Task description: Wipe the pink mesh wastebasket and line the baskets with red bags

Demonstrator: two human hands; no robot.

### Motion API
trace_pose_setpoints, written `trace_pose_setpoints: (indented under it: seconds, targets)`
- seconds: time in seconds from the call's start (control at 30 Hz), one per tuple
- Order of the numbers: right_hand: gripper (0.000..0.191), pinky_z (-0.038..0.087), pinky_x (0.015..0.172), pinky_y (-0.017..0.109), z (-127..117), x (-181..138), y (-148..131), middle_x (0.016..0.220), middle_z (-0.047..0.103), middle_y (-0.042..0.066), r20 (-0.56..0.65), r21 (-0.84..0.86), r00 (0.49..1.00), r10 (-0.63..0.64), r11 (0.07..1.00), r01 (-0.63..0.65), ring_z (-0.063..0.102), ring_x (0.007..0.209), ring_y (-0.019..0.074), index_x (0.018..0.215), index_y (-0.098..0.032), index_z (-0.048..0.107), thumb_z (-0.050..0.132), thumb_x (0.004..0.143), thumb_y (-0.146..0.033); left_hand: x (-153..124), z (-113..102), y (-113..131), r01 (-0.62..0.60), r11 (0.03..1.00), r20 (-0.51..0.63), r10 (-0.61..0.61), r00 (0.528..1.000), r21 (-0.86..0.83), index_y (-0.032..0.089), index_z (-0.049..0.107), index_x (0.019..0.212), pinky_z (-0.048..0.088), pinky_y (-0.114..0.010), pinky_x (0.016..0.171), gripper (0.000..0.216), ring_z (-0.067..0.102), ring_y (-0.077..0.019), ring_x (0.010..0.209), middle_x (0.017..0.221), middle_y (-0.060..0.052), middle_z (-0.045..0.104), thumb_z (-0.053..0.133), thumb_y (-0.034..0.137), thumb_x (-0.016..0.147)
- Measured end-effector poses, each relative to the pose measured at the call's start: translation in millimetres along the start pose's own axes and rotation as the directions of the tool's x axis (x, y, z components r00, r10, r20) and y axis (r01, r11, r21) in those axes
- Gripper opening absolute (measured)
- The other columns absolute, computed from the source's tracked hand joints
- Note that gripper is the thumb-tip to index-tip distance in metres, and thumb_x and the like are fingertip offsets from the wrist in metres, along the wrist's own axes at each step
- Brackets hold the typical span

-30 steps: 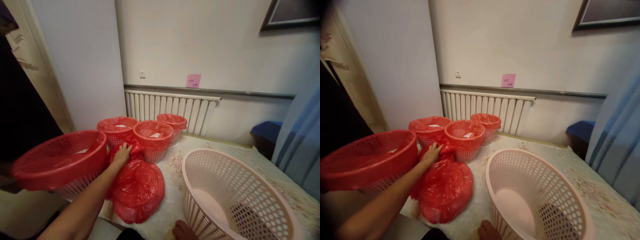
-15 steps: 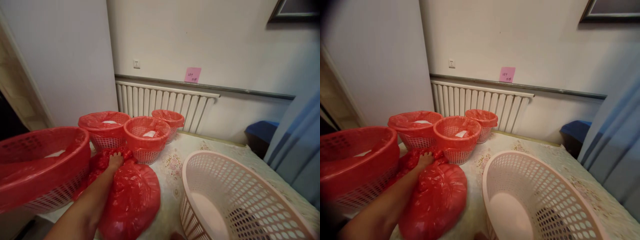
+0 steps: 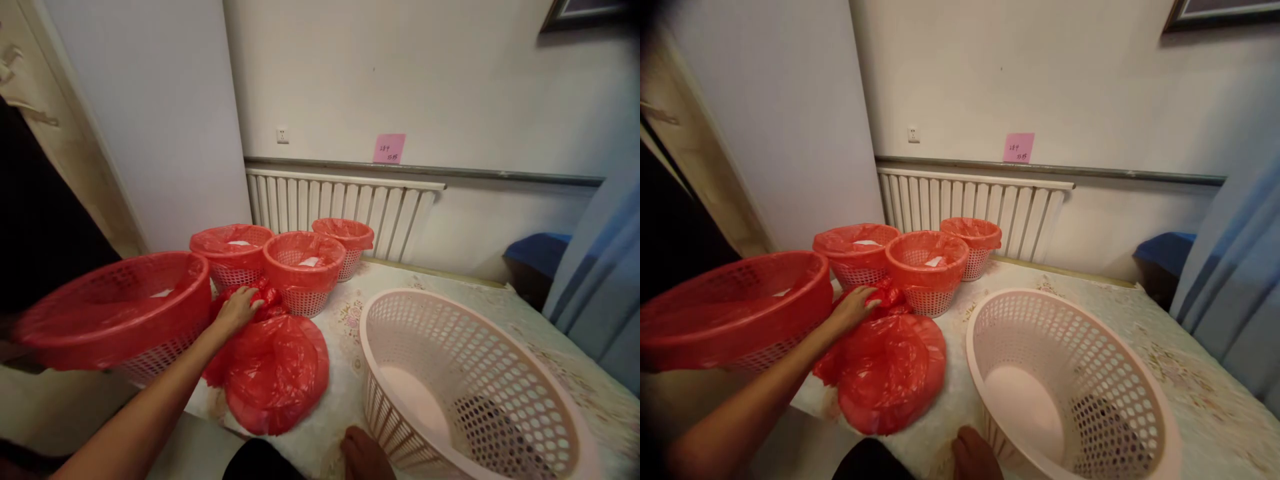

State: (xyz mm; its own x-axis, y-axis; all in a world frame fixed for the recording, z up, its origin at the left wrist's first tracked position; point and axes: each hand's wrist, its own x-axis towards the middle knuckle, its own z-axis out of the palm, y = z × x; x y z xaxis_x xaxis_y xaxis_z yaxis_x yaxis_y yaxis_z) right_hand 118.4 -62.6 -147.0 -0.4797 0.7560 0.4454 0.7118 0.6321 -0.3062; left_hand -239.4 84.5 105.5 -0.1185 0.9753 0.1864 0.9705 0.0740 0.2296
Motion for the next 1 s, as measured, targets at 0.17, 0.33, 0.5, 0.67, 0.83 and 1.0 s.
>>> trace_pose_setpoints:
  seconds: [0.17, 0.33, 0.5, 0.67, 0.83, 1.0]
  targets:
    - [0.034, 0.046, 0.080, 0.027, -19.2, 2.9, -15.5, 0.094, 0.059, 0.004, -0.051, 0.061, 0.998, 0.022, 0.998, -0.019, 0.057, 0.086, 0.0175, 0.090, -0.022, 0.058, 0.044, 0.070, 0.003, -96.5, 0.7, 28.9, -0.181, 0.978, 0.025, 0.184, 0.983, -0.106, 0.021, 0.050, 0.137, 0.035, -0.040, 0.111, 0.055, 0.042, -0.0260, 0.136, 0.150, -0.011, 0.045, 0.051, 0.047, 0.089]
    - [0.030, 0.045, 0.079, 0.029, -33.8, 5.3, -26.8, 0.094, 0.058, 0.005, -0.018, 0.086, 1.000, 0.026, 0.996, -0.024, 0.055, 0.087, 0.0181, 0.087, -0.020, 0.057, 0.042, 0.074, 0.002, -163.7, 28.8, 61.1, -0.134, 0.991, 0.185, 0.130, 0.974, 0.008, 0.024, 0.042, 0.144, 0.030, -0.058, 0.109, 0.073, 0.029, -0.0354, 0.143, 0.158, -0.013, 0.029, 0.065, 0.042, 0.078]
    - [0.030, 0.045, 0.080, 0.030, -32.0, 3.2, -27.2, 0.092, 0.056, 0.004, -0.006, 0.111, 0.999, 0.052, 0.993, -0.051, 0.054, 0.087, 0.0181, 0.086, -0.020, 0.057, 0.042, 0.074, 0.004, -180.5, 61.9, 76.7, -0.126, 0.969, 0.140, 0.097, 0.985, 0.214, 0.022, 0.044, 0.143, 0.028, -0.054, 0.111, 0.072, 0.032, -0.0339, 0.141, 0.155, -0.011, 0.037, 0.063, 0.017, 0.073]
    - [0.030, 0.044, 0.083, 0.031, -30.8, 2.0, -27.0, 0.094, 0.056, 0.004, -0.006, 0.117, 0.998, 0.058, 0.991, -0.057, 0.053, 0.090, 0.0186, 0.087, -0.020, 0.057, 0.042, 0.075, 0.004, -182.8, 76.9, 84.7, -0.128, 0.954, 0.099, 0.105, 0.990, 0.270, 0.017, 0.050, 0.138, 0.042, -0.048, 0.095, 0.055, 0.052, -0.0326, 0.121, 0.140, -0.016, 0.053, 0.039, 0.006, 0.085]
    - [0.030, 0.044, 0.082, 0.031, -31.9, 3.0, -28.1, 0.092, 0.055, 0.004, 0.001, 0.122, 0.998, 0.055, 0.991, -0.055, 0.052, 0.089, 0.0183, 0.085, -0.019, 0.056, 0.042, 0.075, 0.004, -185.3, 84.1, 83.7, -0.152, 0.958, 0.091, 0.133, 0.987, 0.245, 0.015, 0.054, 0.134, 0.043, -0.046, 0.094, 0.053, 0.055, -0.0310, 0.113, 0.132, -0.017, 0.058, 0.034, 0.003, 0.087]
    - [0.029, 0.044, 0.080, 0.031, -30.2, 2.3, -26.5, 0.092, 0.055, 0.004, -0.012, 0.108, 0.999, 0.036, 0.994, -0.034, 0.053, 0.088, 0.0185, 0.086, -0.020, 0.055, 0.041, 0.076, 0.003, -190.5, 92.3, 78.7, -0.170, 0.968, 0.074, 0.159, 0.984, 0.186, 0.018, 0.058, 0.129, 0.041, -0.044, 0.097, 0.046, 0.053, -0.0284, 0.115, 0.129, -0.014, 0.059, 0.037, 0.006, 0.090]
